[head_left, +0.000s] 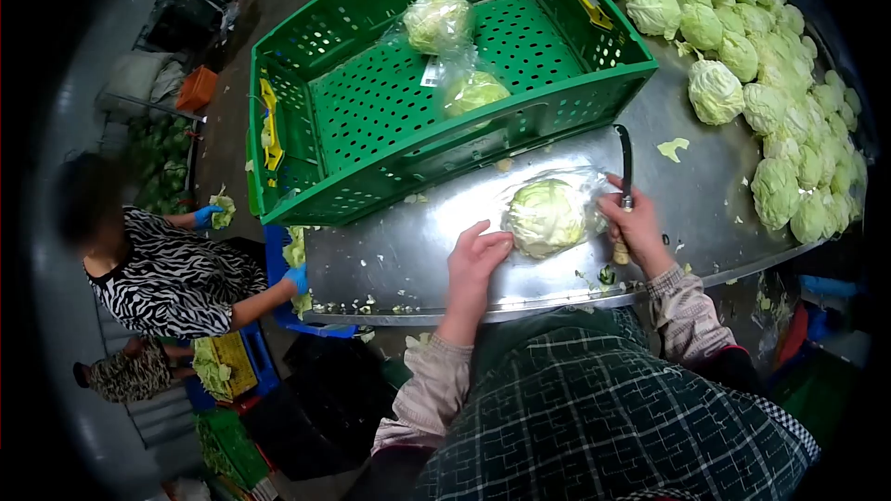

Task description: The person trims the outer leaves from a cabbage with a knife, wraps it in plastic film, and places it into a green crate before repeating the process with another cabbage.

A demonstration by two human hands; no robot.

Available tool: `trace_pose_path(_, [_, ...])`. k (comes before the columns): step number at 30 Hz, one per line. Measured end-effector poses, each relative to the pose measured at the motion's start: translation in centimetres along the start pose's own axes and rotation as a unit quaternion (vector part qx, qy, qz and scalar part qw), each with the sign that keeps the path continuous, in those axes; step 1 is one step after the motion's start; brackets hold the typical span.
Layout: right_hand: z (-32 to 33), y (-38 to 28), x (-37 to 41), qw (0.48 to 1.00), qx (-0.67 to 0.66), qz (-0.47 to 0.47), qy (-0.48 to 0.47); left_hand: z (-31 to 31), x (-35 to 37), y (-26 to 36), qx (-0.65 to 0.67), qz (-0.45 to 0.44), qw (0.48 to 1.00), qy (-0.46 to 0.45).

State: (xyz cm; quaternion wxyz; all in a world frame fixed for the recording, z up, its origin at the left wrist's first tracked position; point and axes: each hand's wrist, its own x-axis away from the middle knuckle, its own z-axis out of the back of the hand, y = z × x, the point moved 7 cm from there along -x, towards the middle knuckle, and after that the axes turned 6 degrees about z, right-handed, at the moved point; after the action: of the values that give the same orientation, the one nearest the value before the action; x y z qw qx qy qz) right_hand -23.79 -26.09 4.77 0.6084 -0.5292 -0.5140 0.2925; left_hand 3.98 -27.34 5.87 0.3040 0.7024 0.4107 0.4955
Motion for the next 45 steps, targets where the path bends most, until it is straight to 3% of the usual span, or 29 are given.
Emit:
trace_pose_path(6, [0.6, -0.4, -2.0, 0.998, -0.005, 0.023, 0.057, 0.5, -2.2, 0.4, -0.097, -0.031, 0.994, 0.046])
trace_pose_path(9, [1.3, -0.1, -2.9, 0.997, 0.007, 0.032, 0.072, 1.9, -2.8, 3.6, 0.008, -0.093, 0.988, 0.123])
trace_pose_path(14, [1.2, 0.6, -2.9, 0.998, 0.012, 0.035, 0.059, -1.3, -0.8, 1.4, -0.151, 0.012, 0.988, -0.02])
trace_pose_path(16, [1.1, 0.8, -2.9, 0.998, 0.011, 0.034, 0.056, -2.7, -0.5, -0.3, -0.163, -0.072, 0.984, -0.009])
trace_pose_path(18, [1.2, 0.8, -2.7, 0.998, 0.011, 0.034, 0.057, -3.3, 0.1, 0.2, -0.198, -0.108, 0.971, 0.076])
trace_pose_path(24, [1.2, 0.0, -2.7, 0.999, 0.021, 0.036, 0.034, -1.9, -0.2, 0.3, -0.213, -0.167, 0.96, 0.068])
trace_pose_path(28, [1.3, -0.2, -3.9, 0.999, 0.025, 0.047, 0.009, 1.8, -2.0, 0.1, -0.074, -0.107, 0.984, 0.119])
trace_pose_path(35, [0.5, -2.2, -2.5, 0.994, 0.047, 0.071, 0.066, 4.2, -5.3, -1.0, -0.057, -0.019, 0.986, 0.156])
trace_pose_path(40, [-1.2, 0.6, -0.1, 0.984, 0.122, 0.13, -0.021, 4.9, -5.7, -3.7, -0.004, 0.047, 0.99, 0.134])
trace_pose_path(41, [-1.9, 1.4, -0.5, 0.986, 0.104, 0.128, -0.033, 4.8, -6.0, -4.1, 0.043, 0.043, 0.993, 0.104])
trace_pose_path(43, [-3.1, 1.9, -1.3, 0.994, 0.091, 0.041, -0.044, 3.4, -5.6, -2.6, -0.017, 0.036, 0.995, 0.09])
trace_pose_path(45, [-4.2, 2.0, -1.2, 0.996, 0.051, 0.012, -0.069, 2.7, -6.2, -2.3, -0.037, 0.04, 0.995, 0.083])
